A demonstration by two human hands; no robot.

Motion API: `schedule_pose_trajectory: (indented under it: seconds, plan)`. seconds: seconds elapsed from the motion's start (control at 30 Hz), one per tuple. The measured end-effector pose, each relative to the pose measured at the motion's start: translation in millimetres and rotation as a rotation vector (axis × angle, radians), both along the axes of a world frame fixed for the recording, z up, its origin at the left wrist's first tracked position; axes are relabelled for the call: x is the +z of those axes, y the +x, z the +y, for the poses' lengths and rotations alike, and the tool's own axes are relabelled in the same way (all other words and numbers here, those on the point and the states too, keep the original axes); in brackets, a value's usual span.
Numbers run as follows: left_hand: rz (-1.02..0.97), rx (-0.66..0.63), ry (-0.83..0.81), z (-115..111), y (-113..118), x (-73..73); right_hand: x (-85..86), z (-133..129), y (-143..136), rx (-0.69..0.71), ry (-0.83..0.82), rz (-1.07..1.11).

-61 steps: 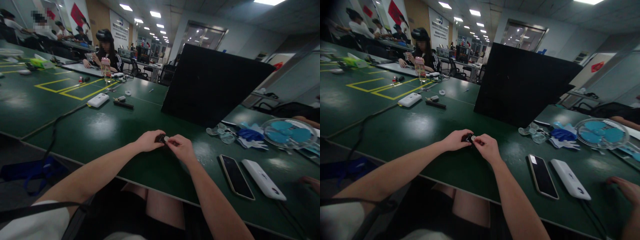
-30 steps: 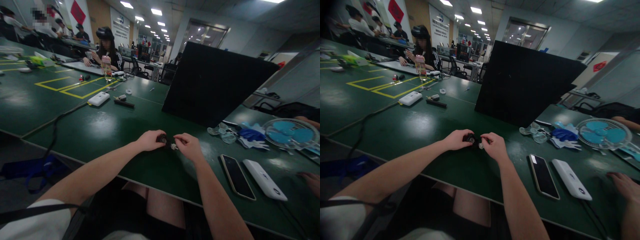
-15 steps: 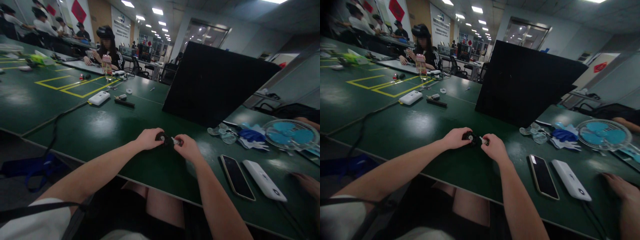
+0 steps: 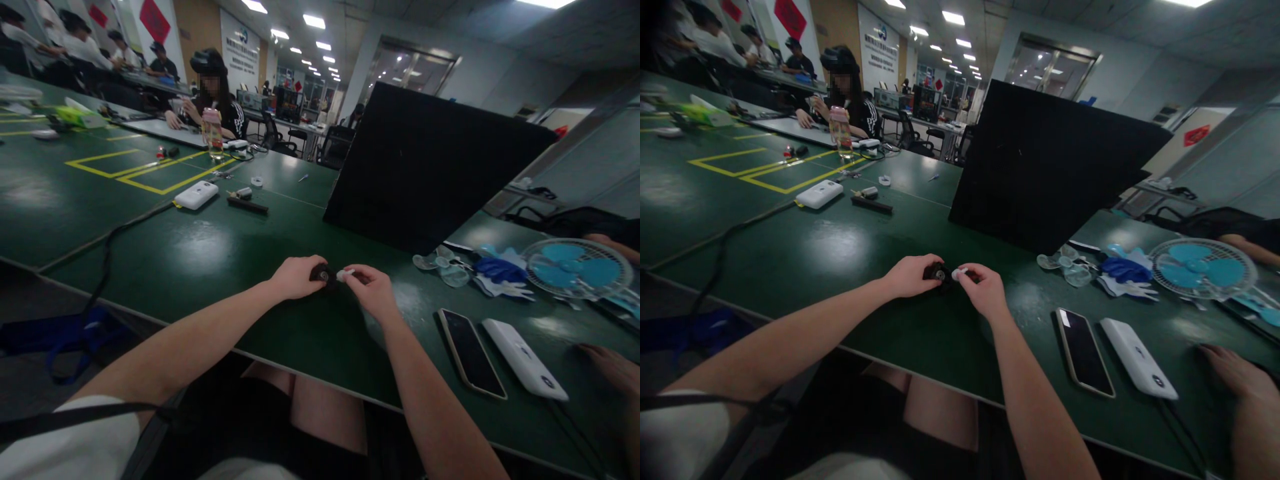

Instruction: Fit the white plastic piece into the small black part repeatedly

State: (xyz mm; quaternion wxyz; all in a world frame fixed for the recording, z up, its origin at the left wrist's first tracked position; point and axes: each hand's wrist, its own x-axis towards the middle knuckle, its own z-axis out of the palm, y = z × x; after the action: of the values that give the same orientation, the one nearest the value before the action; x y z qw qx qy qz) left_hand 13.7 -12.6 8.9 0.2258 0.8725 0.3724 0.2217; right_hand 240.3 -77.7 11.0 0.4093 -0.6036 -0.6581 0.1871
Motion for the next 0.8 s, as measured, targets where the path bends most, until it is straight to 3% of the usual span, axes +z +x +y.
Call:
schedule_pose_trajectory:
  seconds: [0.4,0.63,0.8]
  plan:
    - [0.016,0.027,-0.006,0,1,0.8,5.2,-5,-3,0.095,0.033,-0.231]
    - [0.015,0.014,-0.058,-1,1,2.8,-6.3,-1,-10,-0.056,-0.037,-0.235]
    - [0.012,0.004,-0.062,-1,1,2.5,-2.5,-2,-11,-0.113,-0.133,-0.306]
